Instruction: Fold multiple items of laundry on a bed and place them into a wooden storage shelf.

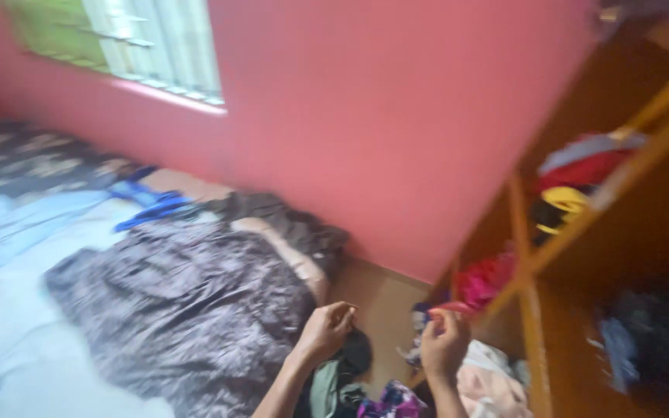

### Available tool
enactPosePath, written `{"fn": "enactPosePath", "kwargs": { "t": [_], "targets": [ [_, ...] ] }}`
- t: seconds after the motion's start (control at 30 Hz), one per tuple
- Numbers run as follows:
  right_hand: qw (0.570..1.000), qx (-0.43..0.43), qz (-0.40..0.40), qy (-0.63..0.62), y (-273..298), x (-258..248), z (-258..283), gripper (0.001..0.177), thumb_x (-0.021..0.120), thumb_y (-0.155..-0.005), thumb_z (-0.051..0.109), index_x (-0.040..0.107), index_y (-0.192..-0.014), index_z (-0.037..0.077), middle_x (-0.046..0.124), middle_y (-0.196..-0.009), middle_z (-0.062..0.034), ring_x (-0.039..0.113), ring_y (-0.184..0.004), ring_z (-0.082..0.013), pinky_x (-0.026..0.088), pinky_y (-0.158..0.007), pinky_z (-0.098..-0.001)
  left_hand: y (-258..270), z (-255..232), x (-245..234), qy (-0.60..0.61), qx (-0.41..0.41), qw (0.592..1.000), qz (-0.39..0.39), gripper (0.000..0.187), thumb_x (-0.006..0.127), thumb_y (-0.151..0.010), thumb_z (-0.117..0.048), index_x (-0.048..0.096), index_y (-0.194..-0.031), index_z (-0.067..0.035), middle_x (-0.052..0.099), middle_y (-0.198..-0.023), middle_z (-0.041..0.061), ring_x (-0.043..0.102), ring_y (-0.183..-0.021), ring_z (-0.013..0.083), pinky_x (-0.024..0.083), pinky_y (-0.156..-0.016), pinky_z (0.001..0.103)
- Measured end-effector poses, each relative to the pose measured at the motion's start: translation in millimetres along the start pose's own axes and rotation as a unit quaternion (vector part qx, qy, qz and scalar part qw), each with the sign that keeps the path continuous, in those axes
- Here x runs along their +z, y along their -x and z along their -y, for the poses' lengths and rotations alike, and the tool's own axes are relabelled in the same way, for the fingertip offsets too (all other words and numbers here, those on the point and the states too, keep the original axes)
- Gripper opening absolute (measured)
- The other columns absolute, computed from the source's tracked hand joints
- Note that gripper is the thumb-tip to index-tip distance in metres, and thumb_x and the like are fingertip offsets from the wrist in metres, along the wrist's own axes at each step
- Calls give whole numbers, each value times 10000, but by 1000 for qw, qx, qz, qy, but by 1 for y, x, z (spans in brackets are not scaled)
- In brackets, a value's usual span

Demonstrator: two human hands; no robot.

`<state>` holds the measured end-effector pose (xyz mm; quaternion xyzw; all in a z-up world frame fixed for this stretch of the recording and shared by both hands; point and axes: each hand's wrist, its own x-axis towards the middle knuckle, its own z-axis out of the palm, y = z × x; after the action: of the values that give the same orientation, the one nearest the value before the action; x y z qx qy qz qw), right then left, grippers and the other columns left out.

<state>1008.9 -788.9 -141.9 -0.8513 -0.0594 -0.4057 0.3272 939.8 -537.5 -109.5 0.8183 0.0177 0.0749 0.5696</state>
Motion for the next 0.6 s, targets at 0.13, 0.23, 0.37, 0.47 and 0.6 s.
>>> {"fn": "enactPosePath", "kwargs": {
  "t": [0.13, 0.23, 0.37, 0.47, 0.6],
  "targets": [
    [987, -43, 97, -120, 31, 46, 81, 139, 630, -817, 7, 706, -913, 72, 714, -898, -107, 691, -867, -311, 543, -798, -424, 41, 14, -74, 42, -81, 990, -108, 295, 579, -1007, -278, 753, -1102, -60, 777, -790, 122, 717, -695, 174, 576, -662, 317],
    [947, -11, 227, -228, 46, 58, 137, 155, 631, -816, 11, 718, -928, 74, 729, -897, -87, 721, -819, -241, 570, -755, -371, 75, 24, -121, -43, -50, 972, -227, 312, 598, -974, -275, 755, -1165, -84, 784, -879, 74, 741, -769, 134, 576, -697, 321],
    [889, -7, 361, -282, 66, 72, 177, 124, 656, -861, 44, 751, -926, 91, 753, -848, -60, 725, -765, -166, 568, -713, -320, 126, 44, -164, -7, -84, 950, -300, 317, 588, -992, -262, 739, -1169, -46, 795, -910, 78, 747, -818, 146, 580, -748, 331],
    [851, -23, 424, -310, 83, 75, 210, 134, 648, -880, 53, 763, -941, 83, 760, -817, -52, 722, -756, -147, 562, -708, -307, 160, 59, -195, 21, -90, 936, -341, 307, 577, -1001, -247, 731, -1167, -40, 793, -933, 71, 748, -832, 132, 585, -741, 319],
    [789, -37, 527, -314, 108, 61, 260, 131, 645, -941, 116, 758, -970, 55, 752, -799, -64, 707, -742, -152, 553, -681, -313, 226, 53, -221, 69, -127, 913, -382, 296, 588, -995, -232, 712, -1195, -53, 775, -928, 74, 724, -802, 126, 580, -714, 297]
  ]
}}
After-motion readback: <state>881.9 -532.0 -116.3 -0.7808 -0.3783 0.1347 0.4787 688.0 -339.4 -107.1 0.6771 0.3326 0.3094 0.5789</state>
